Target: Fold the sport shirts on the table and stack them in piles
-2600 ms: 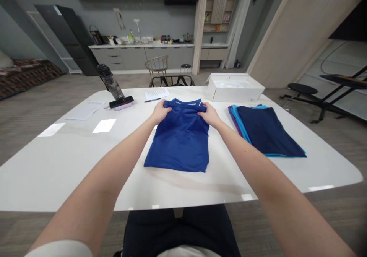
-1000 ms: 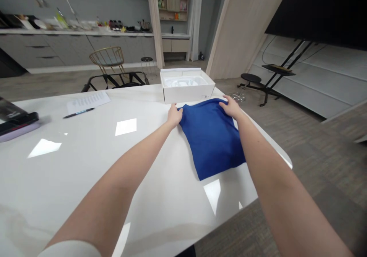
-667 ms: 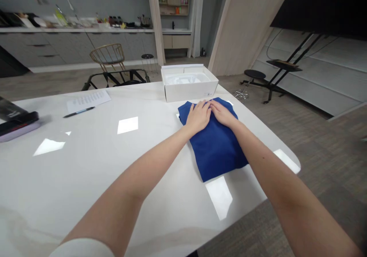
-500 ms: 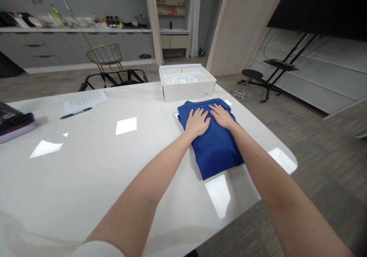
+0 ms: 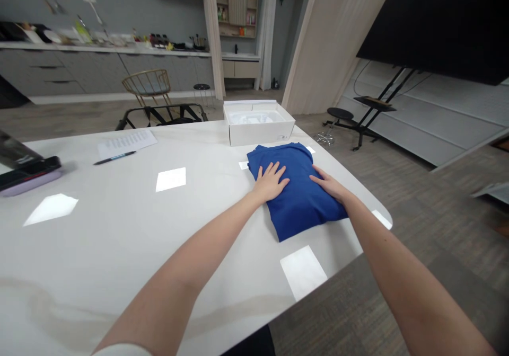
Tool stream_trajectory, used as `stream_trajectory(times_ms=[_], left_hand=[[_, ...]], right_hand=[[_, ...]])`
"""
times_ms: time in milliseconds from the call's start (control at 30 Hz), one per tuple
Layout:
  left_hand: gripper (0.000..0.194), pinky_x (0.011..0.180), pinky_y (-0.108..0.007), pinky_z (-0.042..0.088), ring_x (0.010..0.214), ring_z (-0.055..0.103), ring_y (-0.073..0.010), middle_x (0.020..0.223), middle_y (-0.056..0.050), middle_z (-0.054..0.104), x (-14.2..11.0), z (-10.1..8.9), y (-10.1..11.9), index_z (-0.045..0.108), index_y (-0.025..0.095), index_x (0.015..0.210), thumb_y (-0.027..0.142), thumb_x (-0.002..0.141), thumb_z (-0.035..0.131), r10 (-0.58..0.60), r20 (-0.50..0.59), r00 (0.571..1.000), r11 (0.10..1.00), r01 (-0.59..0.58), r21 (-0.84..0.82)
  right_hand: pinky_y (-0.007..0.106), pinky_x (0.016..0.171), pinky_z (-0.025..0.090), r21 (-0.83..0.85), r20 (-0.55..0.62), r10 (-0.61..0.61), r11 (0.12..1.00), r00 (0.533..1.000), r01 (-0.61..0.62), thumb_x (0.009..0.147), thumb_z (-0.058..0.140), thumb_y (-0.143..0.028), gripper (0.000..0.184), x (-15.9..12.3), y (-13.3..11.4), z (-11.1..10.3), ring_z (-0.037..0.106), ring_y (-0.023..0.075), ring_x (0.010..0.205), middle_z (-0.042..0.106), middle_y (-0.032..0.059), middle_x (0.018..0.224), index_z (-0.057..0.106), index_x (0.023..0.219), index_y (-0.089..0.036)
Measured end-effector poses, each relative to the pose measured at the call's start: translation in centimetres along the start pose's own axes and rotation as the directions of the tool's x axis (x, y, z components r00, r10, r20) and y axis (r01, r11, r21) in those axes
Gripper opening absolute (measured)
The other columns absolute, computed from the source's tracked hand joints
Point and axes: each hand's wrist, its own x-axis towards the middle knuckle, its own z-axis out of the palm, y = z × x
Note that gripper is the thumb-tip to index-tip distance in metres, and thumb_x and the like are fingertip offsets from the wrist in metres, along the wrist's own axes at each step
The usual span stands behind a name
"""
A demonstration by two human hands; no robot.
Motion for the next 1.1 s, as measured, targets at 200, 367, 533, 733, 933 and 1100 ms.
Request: stream_trajectory(times_ms=[200,367,533,733,933,1100], left_hand=[[0.045,0.129,-0.057,0.017,0.152,0.038,-0.0225,0.162,-0.006,0.045,-5.7,-2.4,-1.0,0.054,0.025,0.146,0.039,0.105,0.042,0.031,-0.121,0.992,0.992,-0.045,-0.114],[0.037,0.128,-0.052,0.024,0.144,0.048,-0.0206,0.153,-0.006,0.056,-10.3,-4.8,-3.6,0.061,0.025,0.137,0.034,0.104,0.046,-0.002,-0.202,0.979,0.995,-0.019,-0.102],[0.038,0.125,-0.049,0.031,0.141,0.050,-0.0238,0.152,-0.009,0.056,-15.5,-8.1,-6.8,0.061,0.023,0.138,0.038,0.105,0.047,-0.105,-0.291,0.951,0.993,0.119,0.029],[0.047,0.120,-0.062,0.034,0.143,0.047,-0.0323,0.155,-0.015,0.052,-22.1,-11.9,-10.1,0.060,0.020,0.139,0.048,0.105,0.043,-0.288,-0.344,0.894,0.916,0.361,0.171],[0.052,0.120,-0.065,0.031,0.147,0.042,-0.0359,0.159,-0.017,0.046,-29.5,-17.1,-15.6,0.056,0.020,0.144,0.050,0.105,0.040,-0.449,-0.388,0.805,0.807,0.551,0.210],[0.051,0.116,-0.071,0.032,0.151,0.035,-0.0384,0.162,-0.018,0.042,-38.1,-21.7,-21.1,0.051,0.023,0.149,0.047,0.105,0.039,-0.634,-0.396,0.664,0.656,0.733,0.179]], right_hand=[[0.047,0.121,0.040,0.125,0.077,0.084,0.988,0.993,-0.094,0.077,0.084,-0.052,0.087,-1.7,-2.5,0.7,0.052,0.0328,0.142,0.052,0.0100,0.157,0.052,0.154,-0.028],[0.045,0.118,0.044,0.147,0.145,0.027,0.988,0.989,-0.049,0.073,0.088,-0.046,0.086,-2.8,-5.2,4.0,0.052,0.0323,0.142,0.051,0.0094,0.158,0.056,0.151,-0.028],[0.043,0.115,0.048,0.196,0.241,0.008,0.979,0.971,-0.057,0.072,0.090,-0.046,0.092,-3.6,-9.0,10.0,0.055,0.0304,0.139,0.053,0.0092,0.156,0.052,0.154,-0.028],[0.043,0.108,0.056,0.334,0.351,-0.054,0.940,0.935,-0.071,0.070,0.093,-0.042,0.096,-5.6,-16.4,21.2,0.064,0.0306,0.128,0.064,0.0118,0.144,0.051,0.155,-0.024],[0.047,0.105,0.057,0.419,0.443,-0.188,0.908,0.877,-0.018,0.070,0.092,-0.041,0.095,-9.7,-25.3,35.2,0.066,0.0287,0.123,0.065,0.0123,0.142,0.050,0.155,-0.025],[0.050,0.102,0.058,0.448,0.548,-0.300,0.893,0.781,0.029,0.072,0.090,-0.038,0.095,-13.7,-31.9,47.3,0.069,0.0281,0.117,0.065,0.0121,0.141,0.047,0.156,-0.025]])
